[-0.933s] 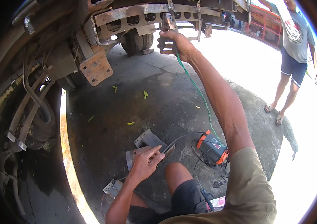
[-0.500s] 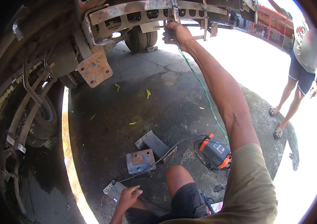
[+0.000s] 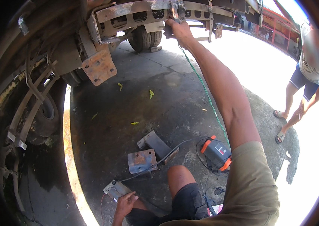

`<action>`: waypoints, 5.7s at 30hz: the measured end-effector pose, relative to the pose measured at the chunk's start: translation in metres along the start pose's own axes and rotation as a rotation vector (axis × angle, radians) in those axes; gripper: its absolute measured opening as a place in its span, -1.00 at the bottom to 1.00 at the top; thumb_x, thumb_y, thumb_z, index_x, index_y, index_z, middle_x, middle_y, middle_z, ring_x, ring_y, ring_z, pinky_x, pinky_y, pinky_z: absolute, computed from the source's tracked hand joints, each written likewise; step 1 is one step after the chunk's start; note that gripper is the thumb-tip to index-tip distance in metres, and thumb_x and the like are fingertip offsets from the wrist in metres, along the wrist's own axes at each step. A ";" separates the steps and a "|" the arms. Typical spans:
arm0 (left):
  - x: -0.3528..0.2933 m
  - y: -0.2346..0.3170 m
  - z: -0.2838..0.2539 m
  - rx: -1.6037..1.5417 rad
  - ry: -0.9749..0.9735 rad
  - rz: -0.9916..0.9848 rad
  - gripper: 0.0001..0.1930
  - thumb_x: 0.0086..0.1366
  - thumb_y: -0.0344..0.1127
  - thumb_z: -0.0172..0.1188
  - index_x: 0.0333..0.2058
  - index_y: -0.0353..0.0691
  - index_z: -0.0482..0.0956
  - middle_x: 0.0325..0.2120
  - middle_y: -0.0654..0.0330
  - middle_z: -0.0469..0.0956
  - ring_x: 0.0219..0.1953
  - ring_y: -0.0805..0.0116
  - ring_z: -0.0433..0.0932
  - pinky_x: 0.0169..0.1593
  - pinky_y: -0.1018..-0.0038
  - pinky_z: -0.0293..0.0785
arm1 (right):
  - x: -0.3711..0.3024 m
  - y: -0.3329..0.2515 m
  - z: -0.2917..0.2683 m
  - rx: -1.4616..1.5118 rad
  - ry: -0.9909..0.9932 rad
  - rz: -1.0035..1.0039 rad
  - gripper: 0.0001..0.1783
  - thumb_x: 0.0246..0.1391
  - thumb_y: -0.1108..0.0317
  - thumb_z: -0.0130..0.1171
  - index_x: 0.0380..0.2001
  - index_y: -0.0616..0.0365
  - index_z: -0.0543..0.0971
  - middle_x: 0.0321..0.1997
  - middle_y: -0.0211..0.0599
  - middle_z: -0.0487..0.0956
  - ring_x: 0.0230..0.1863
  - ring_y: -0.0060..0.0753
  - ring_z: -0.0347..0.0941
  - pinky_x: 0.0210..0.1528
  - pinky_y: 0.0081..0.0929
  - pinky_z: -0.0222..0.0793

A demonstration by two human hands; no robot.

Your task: The person positions a metal bracket under a vehicle chassis, connects a welding machine, and welds the bracket to the frame. They adjust the bracket and continue welding at multiple points.

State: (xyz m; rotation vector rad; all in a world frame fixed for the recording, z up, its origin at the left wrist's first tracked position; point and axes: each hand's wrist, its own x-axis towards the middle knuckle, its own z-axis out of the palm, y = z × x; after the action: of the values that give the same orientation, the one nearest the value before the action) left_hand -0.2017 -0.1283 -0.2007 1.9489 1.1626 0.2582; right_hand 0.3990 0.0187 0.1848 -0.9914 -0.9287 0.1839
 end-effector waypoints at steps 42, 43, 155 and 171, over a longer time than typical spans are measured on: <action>0.057 -0.002 0.035 0.312 0.185 0.228 -0.37 0.39 -0.14 0.31 0.33 -0.31 0.39 0.26 -0.14 0.40 0.27 -0.04 0.40 0.30 0.14 0.37 | -0.597 0.122 -0.277 -1.259 -0.396 0.800 -0.35 0.20 -0.17 0.30 -0.53 0.33 0.65 -0.21 0.01 0.56 -0.11 0.14 0.59 -0.04 -0.07 0.48; 0.072 -0.002 0.038 0.315 0.226 0.249 -0.33 0.38 -0.14 0.32 0.35 -0.30 0.35 0.31 -0.14 0.34 0.32 -0.11 0.32 0.36 0.09 0.29 | -0.615 0.111 -0.291 -1.309 -0.442 0.832 -0.48 0.20 -0.04 0.29 -0.47 0.30 0.67 -0.13 -0.02 0.57 -0.10 0.15 0.61 -0.04 -0.05 0.50; 0.281 -0.051 -0.055 0.233 0.241 -0.313 0.02 0.11 0.44 0.36 0.01 -0.65 0.56 -0.08 -0.24 0.64 -0.02 -0.01 0.63 0.11 0.22 0.49 | -0.561 0.216 -0.230 -0.936 -0.176 0.778 -0.74 0.30 0.27 0.24 -0.07 0.21 0.62 -0.26 -0.05 0.67 -0.28 -0.26 0.69 -0.22 -0.32 0.54; 0.274 -0.046 -0.047 0.120 0.277 -0.274 0.09 0.05 0.48 0.37 0.12 -0.60 0.53 -0.02 -0.30 0.64 0.07 -0.09 0.67 0.15 0.22 0.53 | -0.493 0.255 -0.188 -1.569 -0.734 0.329 -0.10 -0.03 0.10 0.48 0.42 -0.27 0.36 0.62 -0.14 0.08 0.60 0.27 -0.04 0.46 0.38 -0.03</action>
State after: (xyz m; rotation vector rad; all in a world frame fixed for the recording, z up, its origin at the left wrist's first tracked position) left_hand -0.1055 0.1283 -0.2668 1.8683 1.6425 0.3249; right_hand 0.3005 -0.2151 -0.3440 -2.6466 -1.5865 0.0553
